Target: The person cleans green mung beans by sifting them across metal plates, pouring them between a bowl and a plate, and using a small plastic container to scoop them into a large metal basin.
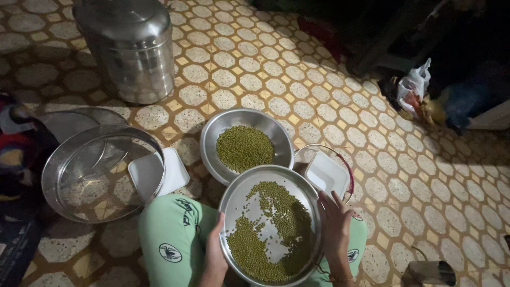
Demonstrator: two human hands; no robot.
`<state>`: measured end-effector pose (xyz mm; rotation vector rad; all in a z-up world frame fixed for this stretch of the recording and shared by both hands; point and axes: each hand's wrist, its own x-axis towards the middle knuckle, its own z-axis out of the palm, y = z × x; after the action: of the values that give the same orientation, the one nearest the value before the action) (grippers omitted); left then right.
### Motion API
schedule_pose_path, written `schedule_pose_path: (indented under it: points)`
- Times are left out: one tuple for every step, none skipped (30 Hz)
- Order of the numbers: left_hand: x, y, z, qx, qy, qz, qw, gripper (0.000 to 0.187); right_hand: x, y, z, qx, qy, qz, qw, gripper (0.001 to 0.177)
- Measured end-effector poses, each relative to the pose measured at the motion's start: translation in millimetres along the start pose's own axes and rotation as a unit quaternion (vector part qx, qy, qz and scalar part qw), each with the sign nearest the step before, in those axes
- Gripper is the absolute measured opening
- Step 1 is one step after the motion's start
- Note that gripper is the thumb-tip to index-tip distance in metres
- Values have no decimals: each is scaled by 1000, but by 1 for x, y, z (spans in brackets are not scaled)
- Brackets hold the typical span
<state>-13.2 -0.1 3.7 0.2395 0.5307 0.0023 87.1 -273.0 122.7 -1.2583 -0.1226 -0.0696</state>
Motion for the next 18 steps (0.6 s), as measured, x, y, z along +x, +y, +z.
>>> schedule_pose_path:
  points:
    - [-3,1,2,-21,-10,-6,1000,51,0,-6,3,30,-3,4,1000,73]
    - [-6,4,6,-42,-20,-11,999,48,0,-10,8,-85,19,-27,996,70]
    - [-10,7,9,-45,-25,-9,999,49,0,-14,12,-199,42,-57,977,66]
    - [-17,10,10,-50,-29,-7,998,49,-1,-15,16,-310,64,-85,945,63]
    - [-22,12,12,-55,-34,-6,998,49,-1,-16,18,-307,50,-90,946,63]
    - [-27,15,14,-44,-24,8,999,49,-1,-17,19,-302,35,-96,948,64]
    - [-34,17,15,-32,-14,22,999,49,0,-16,19,-297,20,-101,949,65]
    - [-39,19,15,-21,-3,37,999,49,-2,-16,19,-248,69,12,966,64]
    - [-40,21,17,-35,-17,35,999,49,-5,-15,17,-194,114,126,966,64]
    - [-40,22,20,-47,-32,34,998,50,-6,-13,16,-135,154,238,950,63]
    - [-40,24,22,-60,-47,33,997,50,-10,-8,18,-53,151,263,951,64]
    - [-37,29,23,-47,-49,23,997,51,-15,1,20,29,145,284,947,64]
    - [-34,37,22,-34,-50,13,998,53,-17,9,21,110,137,303,937,64]
    - [-30,40,23,-24,-54,1,998,54,-15,15,16,69,136,280,948,63]
    - [-24,42,24,-10,-43,6,999,53,-15,24,10,29,135,256,957,62]
    - [-22,46,24,8,-29,10,999,52,-16,35,6,-8,136,233,963,61]
    - [-19,48,27,25,-15,14,999,51,-10,43,-2,60,123,238,962,61]
    - [-21,46,30,10,-1,7,1000,47,-1,48,-11,132,109,243,955,63]
